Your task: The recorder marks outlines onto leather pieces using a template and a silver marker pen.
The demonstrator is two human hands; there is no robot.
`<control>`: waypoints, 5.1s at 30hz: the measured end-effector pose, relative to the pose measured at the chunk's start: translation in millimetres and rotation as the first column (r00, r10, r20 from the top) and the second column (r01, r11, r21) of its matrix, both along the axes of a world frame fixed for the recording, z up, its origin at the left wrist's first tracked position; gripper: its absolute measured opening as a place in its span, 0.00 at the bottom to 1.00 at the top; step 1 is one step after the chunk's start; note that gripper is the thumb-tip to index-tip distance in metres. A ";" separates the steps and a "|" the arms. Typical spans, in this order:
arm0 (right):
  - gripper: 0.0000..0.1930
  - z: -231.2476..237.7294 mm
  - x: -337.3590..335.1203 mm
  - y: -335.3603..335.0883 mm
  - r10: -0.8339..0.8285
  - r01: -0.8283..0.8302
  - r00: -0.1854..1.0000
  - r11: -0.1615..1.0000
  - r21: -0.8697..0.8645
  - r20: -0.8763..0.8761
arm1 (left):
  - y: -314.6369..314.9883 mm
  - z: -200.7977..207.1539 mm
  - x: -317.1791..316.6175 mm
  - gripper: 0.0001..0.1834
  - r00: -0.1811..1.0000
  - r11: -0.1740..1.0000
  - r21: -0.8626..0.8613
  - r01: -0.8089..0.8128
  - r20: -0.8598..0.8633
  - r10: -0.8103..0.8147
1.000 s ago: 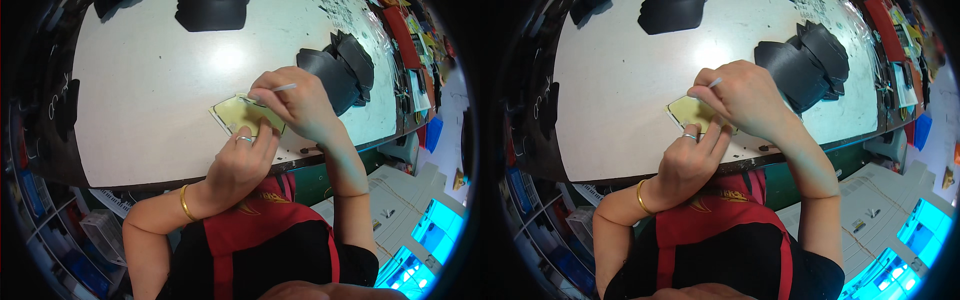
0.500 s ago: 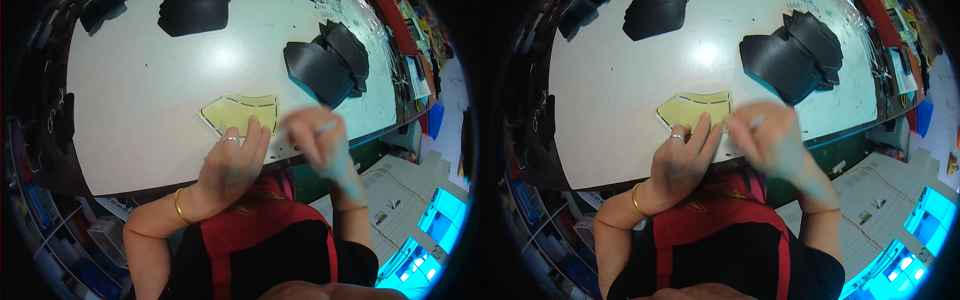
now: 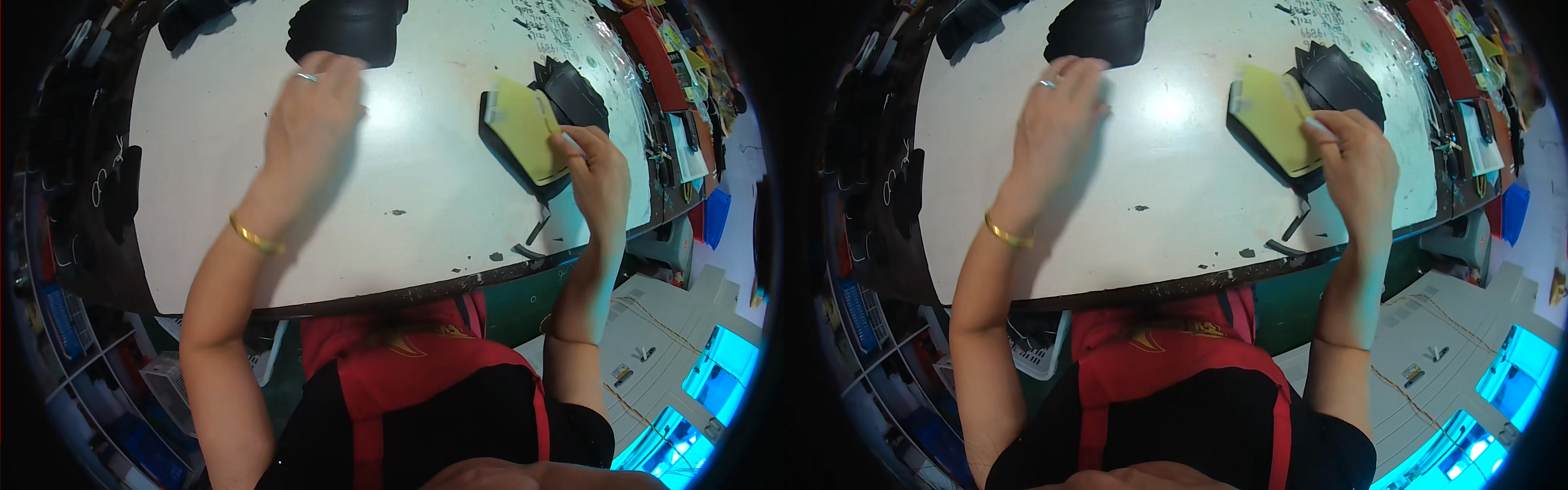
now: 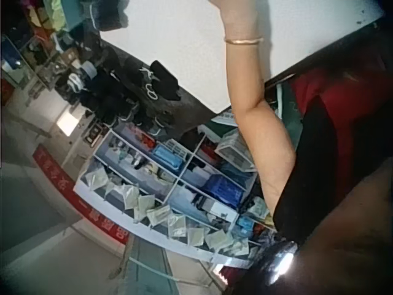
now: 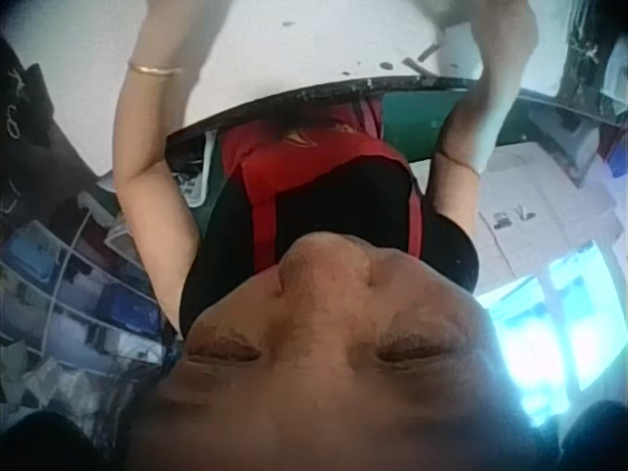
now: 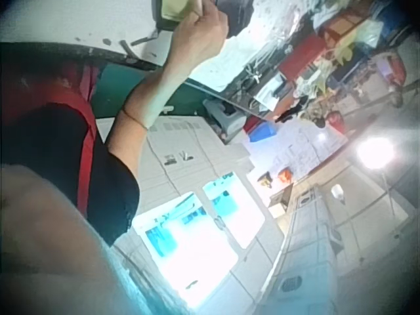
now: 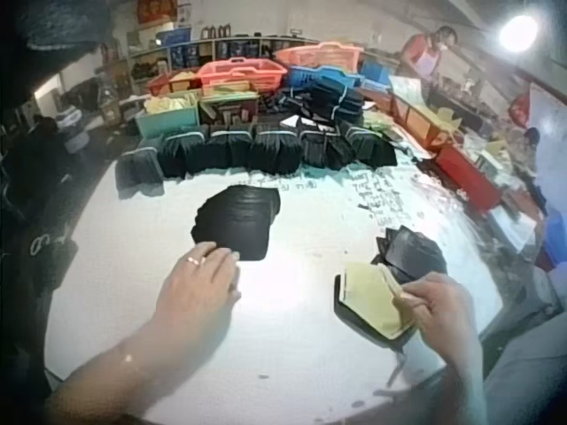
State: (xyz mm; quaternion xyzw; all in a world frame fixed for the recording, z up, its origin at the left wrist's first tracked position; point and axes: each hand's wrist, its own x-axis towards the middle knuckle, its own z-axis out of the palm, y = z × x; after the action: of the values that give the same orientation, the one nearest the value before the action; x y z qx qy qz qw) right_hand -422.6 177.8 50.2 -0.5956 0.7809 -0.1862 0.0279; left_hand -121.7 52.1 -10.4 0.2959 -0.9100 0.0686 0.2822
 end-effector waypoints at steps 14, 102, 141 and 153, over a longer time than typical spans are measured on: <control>0.08 -35.6 64.2 -11.2 0.384 -0.457 0.741 0.890 -0.006 0.551 | 118.2 -4.8 15.7 0.14 0.977 0.955 0.284 0.090 -0.212 -0.029; 0.08 -42.6 72.9 -5.4 0.419 -0.505 0.744 0.863 0.028 0.521 | 130.5 -9.7 24.2 0.15 0.984 0.945 0.325 0.034 -0.174 0.024; 0.10 -32.0 96.2 -39.6 0.766 -0.751 0.643 0.628 -0.205 -0.010 | 148.8 12.6 -14.3 0.19 0.985 0.972 0.233 0.025 0.158 -0.064; 0.05 -30.0 72.7 41.0 0.609 -0.612 0.791 0.781 -0.124 -0.065 | 141.1 18.4 -18.5 0.18 0.970 0.968 0.252 0.017 0.230 -0.077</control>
State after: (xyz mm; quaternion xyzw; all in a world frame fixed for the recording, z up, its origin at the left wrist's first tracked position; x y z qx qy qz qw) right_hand -349.9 218.8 20.2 -0.8185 0.5316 -0.2146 0.0367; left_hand -140.1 193.2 8.0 0.2968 -0.9454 -0.0175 0.1334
